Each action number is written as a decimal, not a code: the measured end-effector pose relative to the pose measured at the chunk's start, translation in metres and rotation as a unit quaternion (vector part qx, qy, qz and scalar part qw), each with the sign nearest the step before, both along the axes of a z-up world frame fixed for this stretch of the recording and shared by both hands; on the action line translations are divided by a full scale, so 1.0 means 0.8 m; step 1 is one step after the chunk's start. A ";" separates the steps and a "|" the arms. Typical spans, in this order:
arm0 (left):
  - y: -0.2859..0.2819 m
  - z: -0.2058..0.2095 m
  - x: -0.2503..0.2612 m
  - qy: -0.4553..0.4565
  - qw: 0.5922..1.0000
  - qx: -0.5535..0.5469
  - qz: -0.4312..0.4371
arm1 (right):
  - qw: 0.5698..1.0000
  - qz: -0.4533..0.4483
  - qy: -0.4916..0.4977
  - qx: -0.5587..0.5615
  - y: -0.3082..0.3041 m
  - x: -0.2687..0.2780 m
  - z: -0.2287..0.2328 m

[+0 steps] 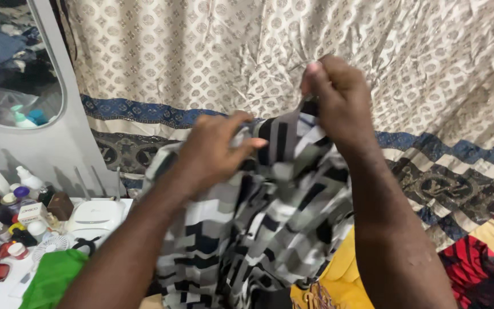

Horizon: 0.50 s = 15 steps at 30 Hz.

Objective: The person picks up shirts from a pile on a yellow chair, places each on a hanger, and hangs them on a wall-mounted rod. They handle a blue button-up shirt, a white t-shirt, and a patterned button-up shirt, adjusting collars and sleeves before hanging each item.

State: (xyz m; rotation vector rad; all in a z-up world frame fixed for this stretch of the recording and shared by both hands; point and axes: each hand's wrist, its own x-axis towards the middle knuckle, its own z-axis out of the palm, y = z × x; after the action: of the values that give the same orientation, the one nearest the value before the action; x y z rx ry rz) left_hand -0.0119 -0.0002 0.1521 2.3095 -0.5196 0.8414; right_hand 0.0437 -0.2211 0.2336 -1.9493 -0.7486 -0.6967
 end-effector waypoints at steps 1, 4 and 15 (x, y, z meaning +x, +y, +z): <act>0.018 0.002 -0.002 0.026 1.000 -0.008 0.009 | 0.999 -0.009 0.032 -0.038 0.001 0.000 0.005; 0.079 0.001 -0.006 -0.003 0.999 0.044 -0.014 | 0.991 -0.022 0.101 -0.085 0.007 0.000 0.010; 0.206 -0.132 0.067 0.008 0.944 -0.298 -0.142 | 0.998 -0.001 0.056 0.007 -0.046 0.009 0.050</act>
State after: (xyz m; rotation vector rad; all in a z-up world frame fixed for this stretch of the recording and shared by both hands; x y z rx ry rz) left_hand 0.0414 0.1644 0.0461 1.6410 -0.4917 0.7142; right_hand 0.0508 -0.2581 0.2739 -1.9598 -0.6727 -0.5871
